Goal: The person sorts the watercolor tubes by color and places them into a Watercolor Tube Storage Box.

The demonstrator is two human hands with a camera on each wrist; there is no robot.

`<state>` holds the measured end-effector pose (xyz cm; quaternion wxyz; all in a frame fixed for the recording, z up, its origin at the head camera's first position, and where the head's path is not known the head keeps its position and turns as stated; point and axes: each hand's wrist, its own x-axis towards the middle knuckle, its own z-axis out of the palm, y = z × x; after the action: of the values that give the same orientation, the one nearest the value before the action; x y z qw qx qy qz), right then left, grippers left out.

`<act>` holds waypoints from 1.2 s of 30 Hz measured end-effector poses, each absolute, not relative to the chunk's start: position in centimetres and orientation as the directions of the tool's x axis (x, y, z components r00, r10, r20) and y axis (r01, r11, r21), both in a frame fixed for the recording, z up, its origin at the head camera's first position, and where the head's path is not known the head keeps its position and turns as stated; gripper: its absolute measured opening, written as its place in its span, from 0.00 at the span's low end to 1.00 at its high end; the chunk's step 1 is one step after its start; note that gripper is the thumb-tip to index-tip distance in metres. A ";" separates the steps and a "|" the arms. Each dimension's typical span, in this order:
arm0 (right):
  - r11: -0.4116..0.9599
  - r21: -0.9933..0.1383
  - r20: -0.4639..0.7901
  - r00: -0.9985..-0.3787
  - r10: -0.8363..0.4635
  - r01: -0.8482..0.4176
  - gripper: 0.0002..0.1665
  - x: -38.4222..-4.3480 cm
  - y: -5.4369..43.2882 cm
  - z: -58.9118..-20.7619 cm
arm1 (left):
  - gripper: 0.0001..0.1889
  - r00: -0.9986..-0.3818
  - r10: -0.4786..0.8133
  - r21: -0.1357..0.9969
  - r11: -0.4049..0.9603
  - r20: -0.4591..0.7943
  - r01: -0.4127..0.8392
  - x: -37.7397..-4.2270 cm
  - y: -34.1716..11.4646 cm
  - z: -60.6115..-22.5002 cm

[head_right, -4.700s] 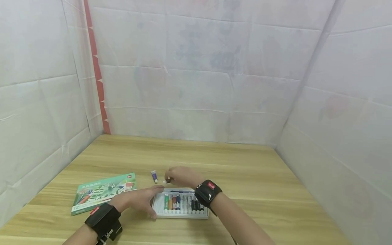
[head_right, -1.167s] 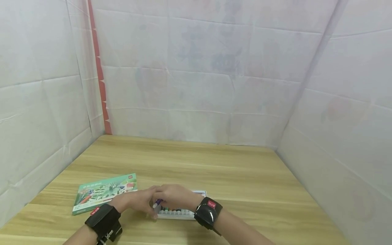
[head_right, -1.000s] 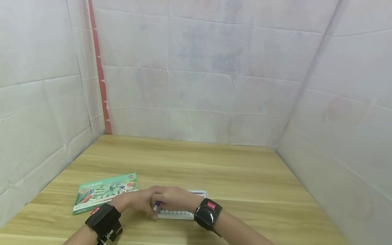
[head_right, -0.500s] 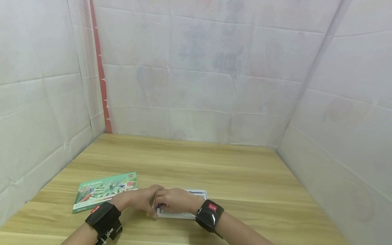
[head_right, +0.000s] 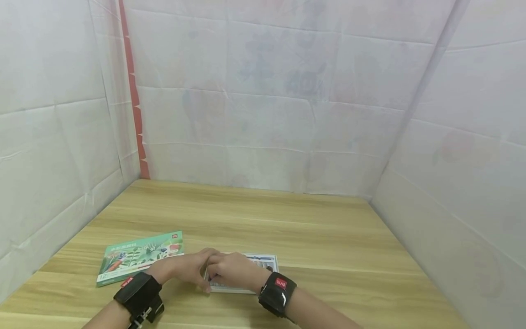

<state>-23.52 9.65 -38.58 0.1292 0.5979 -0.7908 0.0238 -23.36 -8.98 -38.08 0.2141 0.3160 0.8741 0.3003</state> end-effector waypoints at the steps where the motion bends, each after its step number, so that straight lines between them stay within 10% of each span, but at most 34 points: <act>1: 0.289 0.129 0.236 -0.254 -0.938 -0.949 0.02 -23.4 9.7 -38.4 | 0.41 -0.706 0.684 0.659 0.619 -0.184 0.427 -23.4 -8.9 -38.1; 13: 0.745 -0.105 0.049 -0.752 -0.658 -0.659 0.19 -20.1 13.5 -36.9 | 0.36 -0.747 0.665 0.439 0.663 0.026 0.606 -20.5 -7.7 -38.4; 23: 0.804 0.069 -0.017 -0.807 -0.591 -0.590 0.33 -18.4 11.7 -38.2 | 0.24 -0.717 0.690 0.159 0.700 0.101 0.696 -18.5 -5.9 -38.9; 36: 0.789 0.146 -0.093 -0.802 -0.590 -0.597 0.33 -18.4 10.3 -37.2 | 0.32 -0.757 0.653 0.128 0.748 0.027 0.651 -17.8 -5.5 -38.6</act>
<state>-18.36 10.35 -37.18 -0.0213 0.3136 -0.9456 -0.0843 -17.84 -5.53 -38.61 0.0100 0.3487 0.9349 0.0648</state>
